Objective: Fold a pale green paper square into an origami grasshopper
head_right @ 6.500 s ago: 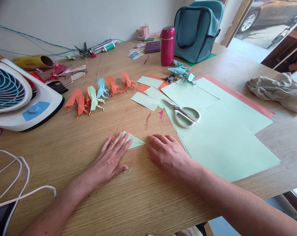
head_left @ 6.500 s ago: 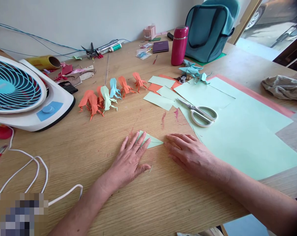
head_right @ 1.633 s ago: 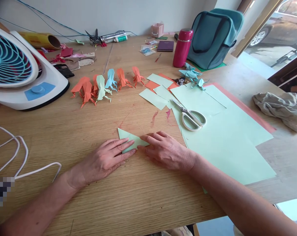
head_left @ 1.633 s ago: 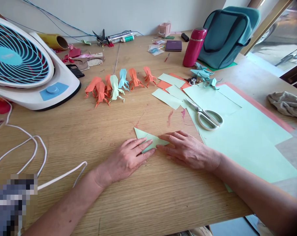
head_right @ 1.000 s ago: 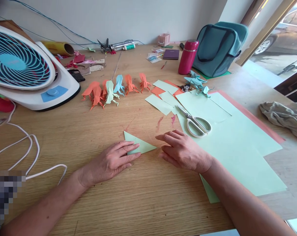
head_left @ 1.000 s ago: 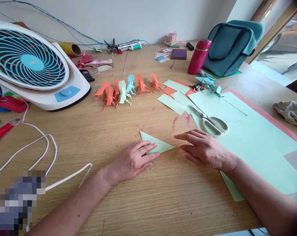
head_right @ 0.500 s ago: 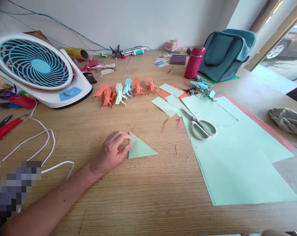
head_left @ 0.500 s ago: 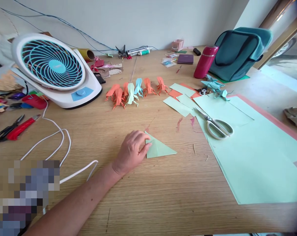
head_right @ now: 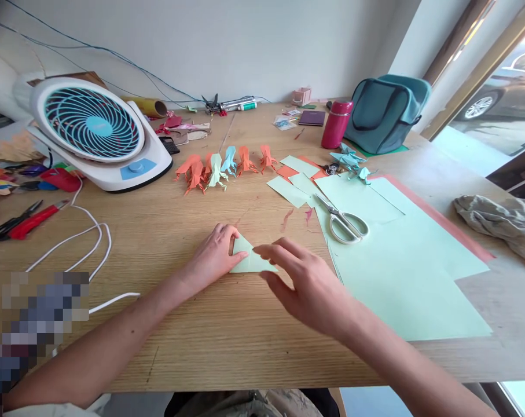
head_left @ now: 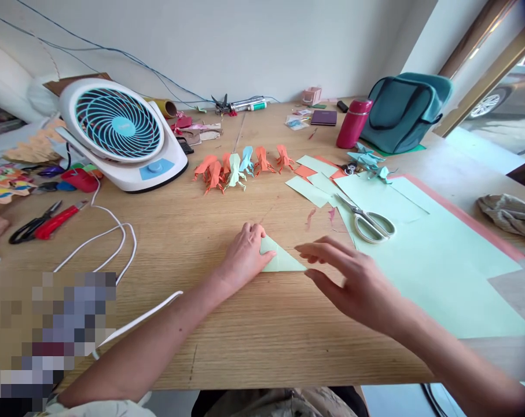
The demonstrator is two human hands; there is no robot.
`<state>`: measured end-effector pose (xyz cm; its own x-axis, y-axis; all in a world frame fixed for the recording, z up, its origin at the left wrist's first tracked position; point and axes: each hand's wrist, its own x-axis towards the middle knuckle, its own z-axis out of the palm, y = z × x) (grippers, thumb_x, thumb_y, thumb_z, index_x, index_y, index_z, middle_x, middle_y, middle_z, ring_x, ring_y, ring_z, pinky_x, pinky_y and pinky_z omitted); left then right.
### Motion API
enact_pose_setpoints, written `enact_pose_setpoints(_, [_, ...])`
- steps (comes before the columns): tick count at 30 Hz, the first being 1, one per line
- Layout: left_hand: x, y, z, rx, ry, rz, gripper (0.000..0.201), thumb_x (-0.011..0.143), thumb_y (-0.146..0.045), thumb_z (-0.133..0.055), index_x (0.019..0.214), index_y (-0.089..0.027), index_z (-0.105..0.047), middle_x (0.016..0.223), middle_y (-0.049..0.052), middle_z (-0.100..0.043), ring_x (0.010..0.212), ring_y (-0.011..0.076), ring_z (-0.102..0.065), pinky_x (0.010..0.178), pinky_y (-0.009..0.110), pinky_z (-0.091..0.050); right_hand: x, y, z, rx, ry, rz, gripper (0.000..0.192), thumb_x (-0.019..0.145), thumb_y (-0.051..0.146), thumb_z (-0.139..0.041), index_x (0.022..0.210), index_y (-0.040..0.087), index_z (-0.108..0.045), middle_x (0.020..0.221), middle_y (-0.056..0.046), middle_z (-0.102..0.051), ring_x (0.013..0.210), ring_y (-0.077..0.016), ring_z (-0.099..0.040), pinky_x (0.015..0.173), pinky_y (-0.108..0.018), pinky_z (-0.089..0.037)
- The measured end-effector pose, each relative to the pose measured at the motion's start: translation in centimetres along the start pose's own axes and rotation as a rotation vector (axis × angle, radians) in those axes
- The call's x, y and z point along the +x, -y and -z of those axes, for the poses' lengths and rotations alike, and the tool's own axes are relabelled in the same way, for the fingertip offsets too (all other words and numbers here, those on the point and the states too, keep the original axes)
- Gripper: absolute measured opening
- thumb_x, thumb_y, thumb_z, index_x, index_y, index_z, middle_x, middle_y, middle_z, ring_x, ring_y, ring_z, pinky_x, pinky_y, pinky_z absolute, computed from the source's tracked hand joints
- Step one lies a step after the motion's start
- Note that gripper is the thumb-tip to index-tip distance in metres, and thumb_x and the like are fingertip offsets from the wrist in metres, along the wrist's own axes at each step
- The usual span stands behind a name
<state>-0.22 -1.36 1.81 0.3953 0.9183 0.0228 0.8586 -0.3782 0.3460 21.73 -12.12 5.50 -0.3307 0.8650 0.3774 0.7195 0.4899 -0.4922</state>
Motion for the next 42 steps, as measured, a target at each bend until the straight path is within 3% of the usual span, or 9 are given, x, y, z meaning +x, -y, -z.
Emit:
enact_pose_setpoints(6, [-0.1, -1.0, 0.0, 0.023, -0.02, 0.062, 0.052, 0.078, -0.033, -0.081, 0.115, -0.016, -0.048, 0.117, 0.012, -0.057, 0.107, 0.0286, -0.062, 0.088, 0.039, -0.051, 1.8, -1.9, -4.8, -0.188, 0.274, -0.022, 0.026, 0.092, 0.015, -0.058, 0.117, 0.019, -0.063, 0.118, -0.012, -0.063, 0.106, -0.0275, -0.059, 0.091, -0.044, -0.052])
enact_pose_setpoints(16, [0.3, -1.4, -0.4, -0.163, -0.075, 0.064, 0.065, 0.077, -0.016, -0.077, 0.132, -0.017, -0.043, 0.125, 0.014, -0.057, 0.102, 0.0241, -0.066, 0.087, 0.037, -0.053, -0.4, -0.6, -7.6, -0.395, 0.175, 0.139, 0.025, 0.096, 0.014, -0.051, 0.118, 0.012, -0.062, 0.11, -0.014, -0.064, 0.093, -0.0253, -0.056, 0.081, -0.04, -0.051])
enact_pose_setpoints(24, [2.9, -0.5, -0.8, -0.555, 0.045, 0.15, 0.042, 0.072, -0.025, -0.074, 0.111, -0.017, -0.062, 0.075, 0.0, -0.064, 0.072, 0.0175, -0.06, 0.067, 0.028, -0.045, -0.1, 0.1, -6.8, -0.375, 0.244, 0.135, 0.024, 0.095, 0.009, -0.046, 0.113, 0.013, -0.062, 0.114, -0.014, -0.064, 0.091, -0.0252, -0.056, 0.077, -0.041, -0.048])
enact_pose_setpoints(27, [3.3, -0.4, -0.4, -0.631, 0.112, 0.098, 0.02, 0.074, -0.031, -0.069, 0.088, -0.016, -0.068, 0.07, -0.001, -0.063, 0.065, 0.0145, -0.056, 0.061, 0.024, -0.042, -0.2, 0.1, -6.6, -0.316, 0.229, 0.123, 0.025, 0.095, 0.01, -0.045, 0.114, 0.014, -0.06, 0.114, -0.015, -0.064, 0.091, -0.0262, -0.057, 0.077, -0.043, -0.05])
enact_pose_setpoints(29, [3.2, -0.5, 0.0, -0.709, 0.147, 0.061, 0.022, 0.077, -0.037, -0.066, 0.077, -0.016, -0.066, 0.069, -0.001, -0.062, 0.064, 0.0129, -0.054, 0.06, 0.023, -0.041, -0.4, 0.0, -6.5, -0.194, 0.178, 0.083, 0.029, 0.095, 0.01, -0.045, 0.122, 0.015, -0.055, 0.12, -0.015, -0.062, 0.098, -0.0269, -0.059, 0.082, -0.044, -0.051])
enact_pose_setpoints(34, [2.4, -1.3, 1.2, -1.042, 0.195, 0.059, 0.034, 0.074, -0.047, -0.071, 0.075, -0.015, -0.061, 0.072, -0.002, -0.057, 0.066, 0.0105, -0.05, 0.064, 0.022, -0.042, 0.0, -0.5, -5.9, 0.295, -0.019, -0.267, 0.046, 0.092, 0.02, -0.055, 0.135, 0.021, -0.04, 0.123, -0.01, -0.058, 0.088, -0.0171, -0.061, 0.079, -0.034, -0.052])
enact_pose_setpoints(37, [2.0, -2.0, 1.6, -1.122, 0.22, 0.058, 0.036, 0.073, -0.048, -0.073, 0.074, -0.015, -0.058, 0.07, -0.003, -0.053, 0.065, 0.0096, -0.047, 0.063, 0.022, -0.042, 0.6, -0.6, -5.6, 0.423, 0.047, -0.447, 0.016, 0.092, 0.034, -0.057, 0.101, 0.02, -0.054, 0.084, 0.001, -0.06, 0.063, -0.0117, -0.049, 0.059, -0.026, -0.041])
enact_pose_setpoints(39, [1.7, -2.4, 1.8, -1.134, 0.201, 0.048, 0.037, 0.074, -0.048, -0.073, 0.072, -0.015, -0.057, 0.067, -0.004, -0.051, 0.062, 0.0088, -0.044, 0.061, 0.022, -0.04, 0.8, -0.6, -5.6, 0.434, 0.101, -0.499, 0.029, 0.092, 0.039, -0.056, 0.072, 0.021, -0.044, 0.061, 0.007, -0.042, 0.055, -0.0098, -0.035, 0.052, -0.025, -0.029])
enact_pose_setpoints(42, [1.5, -2.9, 2.1, -1.087, 0.136, 0.019, 0.036, 0.079, -0.048, -0.069, 0.07, -0.016, -0.057, 0.064, -0.005, -0.049, 0.06, 0.0089, -0.042, 0.059, 0.022, -0.038, 0.7, -0.7, -5.7, 0.443, 0.114, -0.516, 0.042, 0.091, 0.041, -0.054, 0.063, 0.022, -0.028, 0.057, 0.007, -0.029, 0.055, -0.0092, -0.026, 0.051, -0.026, -0.021])
